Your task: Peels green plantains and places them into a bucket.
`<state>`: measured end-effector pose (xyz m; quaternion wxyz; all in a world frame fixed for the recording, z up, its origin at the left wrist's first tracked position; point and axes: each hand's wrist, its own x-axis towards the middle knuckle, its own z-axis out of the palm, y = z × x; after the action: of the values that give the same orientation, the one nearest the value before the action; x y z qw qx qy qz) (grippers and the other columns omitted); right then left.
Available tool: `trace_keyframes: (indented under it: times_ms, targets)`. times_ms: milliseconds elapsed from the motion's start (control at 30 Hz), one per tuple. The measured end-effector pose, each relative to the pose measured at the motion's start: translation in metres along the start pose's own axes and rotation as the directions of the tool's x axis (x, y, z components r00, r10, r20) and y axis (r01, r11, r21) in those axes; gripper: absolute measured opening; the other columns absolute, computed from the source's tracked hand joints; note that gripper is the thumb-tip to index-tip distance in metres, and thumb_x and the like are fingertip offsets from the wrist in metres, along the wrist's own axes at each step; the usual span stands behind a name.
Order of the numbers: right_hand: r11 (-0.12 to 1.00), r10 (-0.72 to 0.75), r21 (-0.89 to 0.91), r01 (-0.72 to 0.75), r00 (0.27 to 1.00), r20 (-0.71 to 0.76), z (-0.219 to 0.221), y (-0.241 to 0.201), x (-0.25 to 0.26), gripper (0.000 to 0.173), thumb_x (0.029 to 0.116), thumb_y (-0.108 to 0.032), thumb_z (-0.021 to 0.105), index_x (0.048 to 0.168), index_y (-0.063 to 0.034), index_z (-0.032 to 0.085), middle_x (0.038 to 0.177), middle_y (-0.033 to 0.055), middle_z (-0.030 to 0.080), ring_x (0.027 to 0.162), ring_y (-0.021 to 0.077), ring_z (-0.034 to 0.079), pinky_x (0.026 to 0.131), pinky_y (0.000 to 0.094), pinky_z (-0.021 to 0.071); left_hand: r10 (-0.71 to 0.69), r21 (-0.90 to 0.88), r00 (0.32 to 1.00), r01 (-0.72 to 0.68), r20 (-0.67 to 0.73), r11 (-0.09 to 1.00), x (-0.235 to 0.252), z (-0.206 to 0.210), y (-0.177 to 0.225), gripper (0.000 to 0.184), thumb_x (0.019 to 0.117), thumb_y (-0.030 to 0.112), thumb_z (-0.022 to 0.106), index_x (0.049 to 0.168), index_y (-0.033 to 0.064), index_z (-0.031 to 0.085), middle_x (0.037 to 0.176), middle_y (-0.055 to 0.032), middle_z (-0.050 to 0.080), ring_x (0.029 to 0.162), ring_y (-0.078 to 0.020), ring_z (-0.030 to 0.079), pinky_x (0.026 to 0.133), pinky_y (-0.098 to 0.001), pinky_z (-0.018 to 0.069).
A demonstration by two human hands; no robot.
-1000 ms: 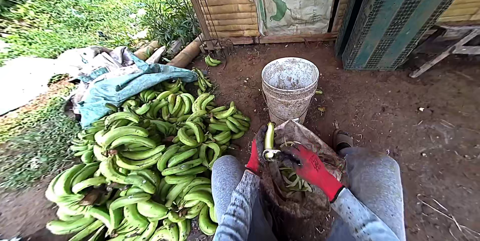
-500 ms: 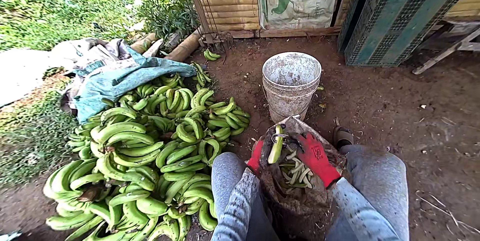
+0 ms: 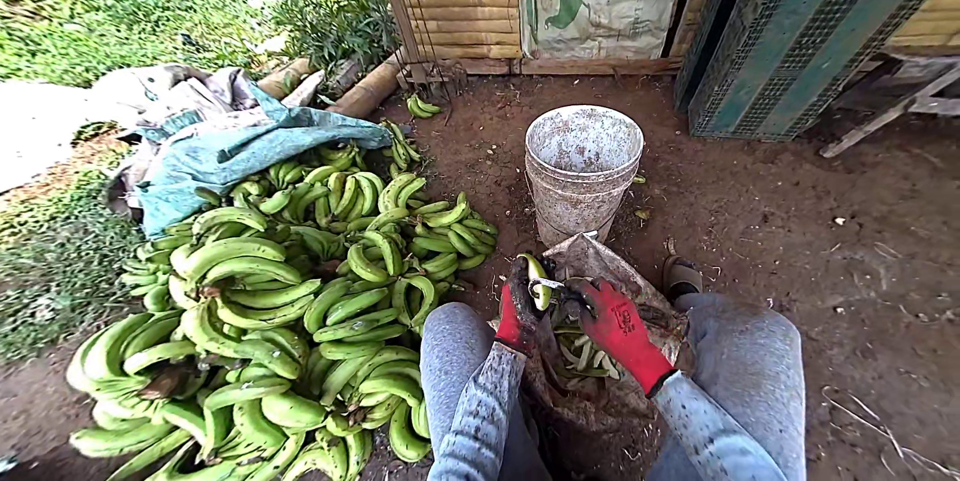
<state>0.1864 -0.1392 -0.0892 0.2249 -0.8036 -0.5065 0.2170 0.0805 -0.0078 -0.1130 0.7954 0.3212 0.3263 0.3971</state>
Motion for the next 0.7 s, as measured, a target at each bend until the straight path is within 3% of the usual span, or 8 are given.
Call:
trace_keyframes:
  times_ms: [167,233,300,433,500,567,633,700]
  targets:
    - [0.997,-0.015,-0.074,0.014,1.000,-0.017,0.004,0.004,0.006,0.044,0.0978,-0.023,0.061,0.140,-0.0117,0.063,0.137,0.0296,0.057,0.129,0.0479,0.054,0.106,0.0588,0.0444,0.103,0.326,0.994,-0.089,-0.024,0.941,-0.002,-0.004,-0.005,0.041,0.1133,0.025,0.027,0.126,-0.0003,0.057,0.095,-0.0098,0.068,0.077,-0.0143,0.066,0.070,-0.0300,0.0574]
    - [0.998,0.010,-0.059,-0.011,1.000,-0.023,0.002,0.006,0.014,0.044,0.0979,-0.018,0.060,0.141,-0.0096,0.062,0.138,0.0306,0.056,0.131,0.0485,0.053,0.108,0.0592,0.0425,0.213,0.616,0.977,-0.149,-0.031,0.773,-0.013,0.000,-0.010,0.037,0.1120,0.014,0.032,0.131,-0.0068,0.057,0.113,-0.0163,0.066,0.099,-0.0146,0.064,0.090,-0.0275,0.0520]
    - [0.998,0.057,-0.036,-0.056,0.998,0.021,-0.002,0.011,0.026,0.045,0.1011,-0.019,0.056,0.146,-0.0107,0.058,0.140,0.0282,0.056,0.131,0.0457,0.053,0.109,0.0576,0.0426,0.252,0.820,0.967,-0.168,0.030,0.548,-0.027,0.001,-0.016,0.038,0.1087,0.008,0.040,0.137,-0.0146,0.051,0.133,-0.0298,0.059,0.125,-0.0276,0.058,0.111,-0.0357,0.0421]
    - [0.983,0.183,0.012,-0.183,0.983,0.010,-0.007,0.033,0.045,0.042,0.1047,-0.023,0.051,0.145,-0.0147,0.058,0.135,0.0239,0.061,0.126,0.0405,0.059,0.107,0.0560,0.0455,0.026,0.947,0.983,-0.184,0.183,0.263,-0.045,0.010,-0.018,0.047,0.1046,0.009,0.047,0.147,-0.0103,0.044,0.146,-0.0293,0.052,0.141,-0.0335,0.048,0.121,-0.0420,0.0323]
    - [0.984,0.157,0.092,-0.151,0.986,-0.058,-0.004,0.036,0.043,0.041,0.1051,-0.026,0.051,0.143,-0.0153,0.060,0.133,0.0217,0.063,0.124,0.0372,0.061,0.107,0.0536,0.0463,0.070,0.881,0.991,-0.132,0.113,0.453,-0.032,0.003,-0.022,0.041,0.1092,0.011,0.041,0.143,-0.0097,0.048,0.139,-0.0271,0.057,0.132,-0.0285,0.055,0.115,-0.0391,0.0397]
    - [0.989,0.009,0.148,0.011,0.992,-0.130,0.002,0.035,0.029,0.041,0.1011,-0.029,0.058,0.140,-0.0170,0.065,0.131,0.0188,0.065,0.121,0.0337,0.062,0.106,0.0504,0.0481,0.107,0.662,0.994,-0.064,-0.024,0.747,-0.008,-0.007,-0.019,0.046,0.1139,0.029,0.028,0.128,-0.0018,0.060,0.104,-0.0155,0.068,0.089,-0.0181,0.067,0.081,-0.0343,0.0574]
    - [0.961,-0.206,0.155,0.227,0.968,-0.146,0.010,0.035,0.013,0.039,0.0959,-0.030,0.066,0.132,-0.0168,0.071,0.128,0.0189,0.067,0.121,0.0344,0.063,0.107,0.0513,0.0482,-0.020,0.206,1.000,0.024,-0.020,0.978,0.005,-0.008,-0.005,0.054,0.1129,0.041,0.020,0.109,0.0047,0.059,0.075,-0.0051,0.062,0.060,-0.0110,0.061,0.055,-0.0261,0.0547]
    - [0.933,-0.340,0.062,0.354,0.925,-0.169,0.012,0.030,0.007,0.037,0.0942,-0.032,0.068,0.129,-0.0195,0.073,0.124,0.0209,0.069,0.120,0.0401,0.063,0.105,0.0572,0.0469,-0.131,-0.146,0.991,0.133,0.025,0.980,0.009,-0.006,0.005,0.056,0.1109,0.045,0.017,0.093,0.0071,0.055,0.063,-0.0018,0.057,0.049,-0.0099,0.058,0.045,-0.0233,0.0523]
